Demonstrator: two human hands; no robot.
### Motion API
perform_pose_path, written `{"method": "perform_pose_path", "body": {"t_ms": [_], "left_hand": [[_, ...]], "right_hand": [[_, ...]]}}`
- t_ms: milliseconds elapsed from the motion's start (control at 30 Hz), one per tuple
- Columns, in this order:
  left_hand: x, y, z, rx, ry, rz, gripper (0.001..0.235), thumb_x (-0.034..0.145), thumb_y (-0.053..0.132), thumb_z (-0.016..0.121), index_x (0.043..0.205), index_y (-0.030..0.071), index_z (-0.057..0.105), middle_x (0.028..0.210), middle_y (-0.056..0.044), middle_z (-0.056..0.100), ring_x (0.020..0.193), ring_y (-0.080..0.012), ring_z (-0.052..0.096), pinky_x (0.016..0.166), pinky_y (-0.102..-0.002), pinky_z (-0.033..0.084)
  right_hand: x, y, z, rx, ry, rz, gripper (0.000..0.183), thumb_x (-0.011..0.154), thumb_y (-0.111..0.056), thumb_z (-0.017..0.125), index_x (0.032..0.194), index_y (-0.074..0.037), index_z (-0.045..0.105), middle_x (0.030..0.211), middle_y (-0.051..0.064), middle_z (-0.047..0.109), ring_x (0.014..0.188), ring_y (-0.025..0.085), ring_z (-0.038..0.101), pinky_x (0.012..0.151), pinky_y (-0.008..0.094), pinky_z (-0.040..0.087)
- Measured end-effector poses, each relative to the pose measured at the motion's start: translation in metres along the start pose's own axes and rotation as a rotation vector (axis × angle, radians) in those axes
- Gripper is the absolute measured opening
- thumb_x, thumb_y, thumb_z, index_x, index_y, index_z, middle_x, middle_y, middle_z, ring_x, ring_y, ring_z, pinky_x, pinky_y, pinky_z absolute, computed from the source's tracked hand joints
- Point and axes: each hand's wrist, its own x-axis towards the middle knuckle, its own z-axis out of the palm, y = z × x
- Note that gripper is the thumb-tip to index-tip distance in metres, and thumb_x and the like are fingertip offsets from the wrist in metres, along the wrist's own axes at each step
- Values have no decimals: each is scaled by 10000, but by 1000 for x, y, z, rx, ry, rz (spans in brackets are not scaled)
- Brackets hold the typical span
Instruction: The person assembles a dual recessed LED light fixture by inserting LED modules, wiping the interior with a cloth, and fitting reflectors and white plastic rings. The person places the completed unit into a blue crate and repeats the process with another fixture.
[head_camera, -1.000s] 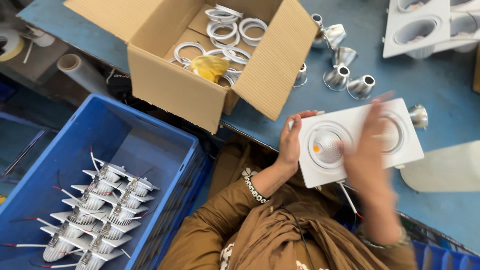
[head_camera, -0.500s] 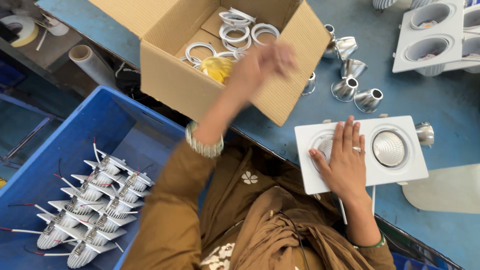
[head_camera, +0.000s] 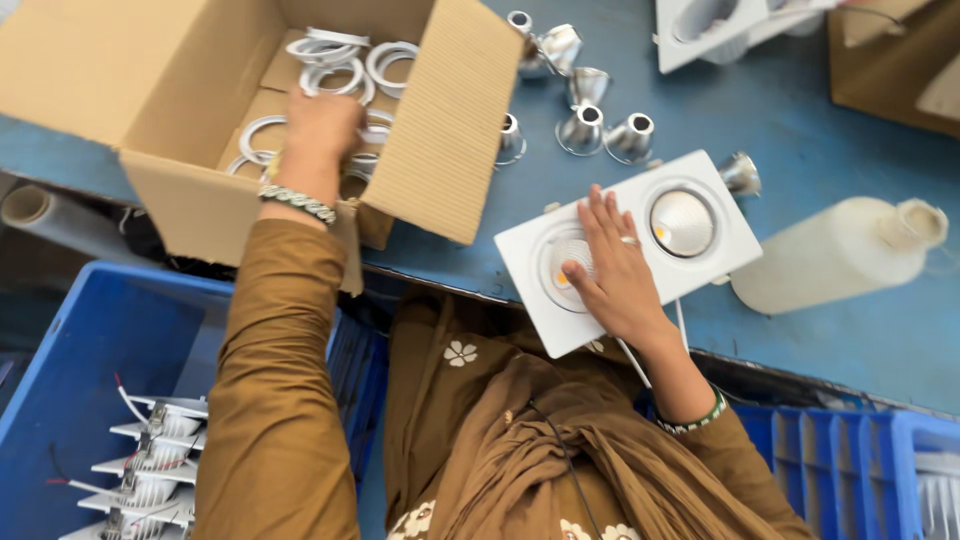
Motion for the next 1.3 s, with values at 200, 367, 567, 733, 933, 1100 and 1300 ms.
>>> {"method": "perform_pose_path", "body": {"t_ms": [200, 367, 567, 733, 933, 1100, 1300], "left_hand": [[-43, 30, -100, -917, 675, -222, 178, 986, 248, 795, 1032, 93, 719, 964, -63, 742, 878, -210, 695, 753, -380, 527], [-120, 147, -137, -1972, 317, 176, 322, 926, 197, 795, 1198, 77, 671, 1052, -28, 735, 955, -130, 715, 789, -298, 573], [-157, 259, -132, -2061, -375, 199, 426, 918, 358, 768, 1163, 17, 692, 942, -42, 719, 795, -124, 717, 722, -277, 612], [-144, 290, -132, -2063, -513, 240, 481, 883, 411, 791, 1121, 3, 703, 948, -53, 709, 795, -110, 715, 694, -266, 602], [-137, 307, -112, -2092, -551, 258, 451, 917, 397, 756, 1141, 8, 713, 965, -69, 706, 787, -121, 706, 690, -276, 605], [-116, 293, -119, -1837, -609, 299, 429, 960, 383, 650, 1146, 2, 712, 938, -112, 751, 778, -178, 769, 675, -307, 645], [-69, 262, -110, -1003, -47, 417, 667, 865, 512, 720, 1323, 42, 602, 1118, -171, 718, 966, -311, 697, 759, -451, 568]], "right_hand": [[-5, 4, -17, 603, 119, 107, 887, 1026, -678, 335, 1628, -34, 243, 1721, 182, 248, 1613, 346, 196, 1305, 453, 151], [-6, 19, -17, 1113, 250, 81, 1051, 939, -644, 687, 1660, -90, 160, 1754, 228, 196, 1659, 374, 157, 1350, 481, 127], [-12, 25, -15, 1053, 217, -47, 1327, 722, -658, 863, 1698, -136, 132, 1795, 184, 172, 1686, 355, 158, 1348, 515, 134], [-13, 21, -16, 985, 185, -115, 1314, 703, -554, 913, 1708, -147, 171, 1776, 173, 240, 1645, 350, 274, 1373, 492, 222], [-15, 18, -13, 837, 240, -98, 1198, 770, -398, 896, 1709, -118, 207, 1600, 131, 336, 1535, 295, 364, 1297, 428, 345], [-16, 20, -14, 938, 234, -82, 1114, 819, -439, 843, 1696, -97, 246, 1516, 133, 397, 1410, 281, 479, 1218, 425, 459], [-18, 24, -14, 1274, 288, -20, 1159, 827, -638, 773, 1644, -3, 249, 1485, 195, 480, 1318, 325, 594, 1002, 392, 569]]}}
